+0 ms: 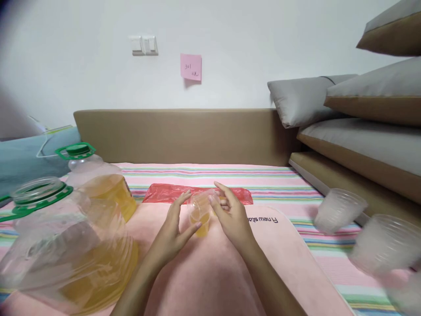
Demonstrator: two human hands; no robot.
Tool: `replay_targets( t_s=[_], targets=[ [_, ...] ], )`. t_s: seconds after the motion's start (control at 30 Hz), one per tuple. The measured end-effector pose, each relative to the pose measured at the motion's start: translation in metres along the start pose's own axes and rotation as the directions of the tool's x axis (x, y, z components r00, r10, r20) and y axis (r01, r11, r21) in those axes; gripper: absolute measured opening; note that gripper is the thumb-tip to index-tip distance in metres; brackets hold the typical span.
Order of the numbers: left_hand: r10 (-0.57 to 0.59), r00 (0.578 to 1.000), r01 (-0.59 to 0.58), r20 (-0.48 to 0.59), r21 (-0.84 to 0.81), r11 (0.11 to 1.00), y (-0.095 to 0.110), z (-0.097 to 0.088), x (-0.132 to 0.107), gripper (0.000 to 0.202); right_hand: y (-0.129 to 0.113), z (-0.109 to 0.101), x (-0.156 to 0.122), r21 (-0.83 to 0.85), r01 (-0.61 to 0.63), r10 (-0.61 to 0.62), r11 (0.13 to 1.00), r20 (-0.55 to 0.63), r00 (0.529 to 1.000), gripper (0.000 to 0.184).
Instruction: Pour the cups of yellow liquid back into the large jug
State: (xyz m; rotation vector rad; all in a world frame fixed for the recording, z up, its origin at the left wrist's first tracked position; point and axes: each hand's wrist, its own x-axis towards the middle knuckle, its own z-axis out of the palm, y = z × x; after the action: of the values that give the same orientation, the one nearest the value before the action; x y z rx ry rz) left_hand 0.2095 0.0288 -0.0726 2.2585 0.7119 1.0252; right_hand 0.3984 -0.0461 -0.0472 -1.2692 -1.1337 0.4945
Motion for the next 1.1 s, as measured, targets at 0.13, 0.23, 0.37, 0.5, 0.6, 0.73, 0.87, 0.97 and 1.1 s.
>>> replay_targets(
  t_s=[0.13,0.23,0.37,0.5,0.6,0.73,0.87,0.97,1.1],
  targets=[
    [0.006,1.000,-0.006,0.004,0.034,0.999,-0.006,0.000,0.002,0.065,0.004,0.005,0.000,0.021,-0.019,0.020,1.000,-0.029,0.999,0.078],
    [0.002,1.000,-0.003,0.014,0.050,0.999,-0.008,0.000,0.003,0.065,0.005,0.006,-0.002,0.027,0.011,-0.009,1.000,-0.062,0.998,0.089],
    [0.021,1.000,-0.021,0.007,0.063,0.998,-0.010,0.000,0.004,0.064,0.003,0.004,-0.003,-0.119,0.118,-0.121,0.986,-0.013,0.993,0.049],
    [0.042,0.999,-0.041,-0.009,0.073,0.996,-0.015,0.002,0.005,0.064,0.000,0.004,-0.005,-0.193,0.167,-0.173,0.967,-0.017,0.985,0.049],
    [0.052,0.998,-0.048,-0.046,0.082,0.996,-0.019,0.004,0.006,0.062,-0.003,0.005,-0.007,-0.245,0.208,-0.207,0.947,0.031,0.978,0.041],
    [0.056,0.995,-0.048,-0.085,0.096,0.994,-0.019,0.006,0.005,0.062,-0.009,0.004,-0.007,-0.284,0.280,-0.264,0.917,0.094,0.960,0.039],
    [0.064,0.994,-0.054,-0.092,0.106,0.993,-0.015,0.005,0.005,0.063,-0.012,0.003,-0.008,-0.271,0.335,-0.311,0.902,0.129,0.942,0.047],
    [0.075,0.993,-0.063,-0.096,0.114,0.991,-0.015,0.003,0.006,0.063,-0.011,0.001,-0.009,-0.243,0.336,-0.307,0.910,0.149,0.940,0.047],
    [0.086,0.990,-0.071,-0.112,0.128,0.989,-0.015,0.002,0.007,0.066,-0.008,-0.002,-0.009,-0.224,0.334,-0.294,0.916,0.194,0.936,0.050]
  ],
)
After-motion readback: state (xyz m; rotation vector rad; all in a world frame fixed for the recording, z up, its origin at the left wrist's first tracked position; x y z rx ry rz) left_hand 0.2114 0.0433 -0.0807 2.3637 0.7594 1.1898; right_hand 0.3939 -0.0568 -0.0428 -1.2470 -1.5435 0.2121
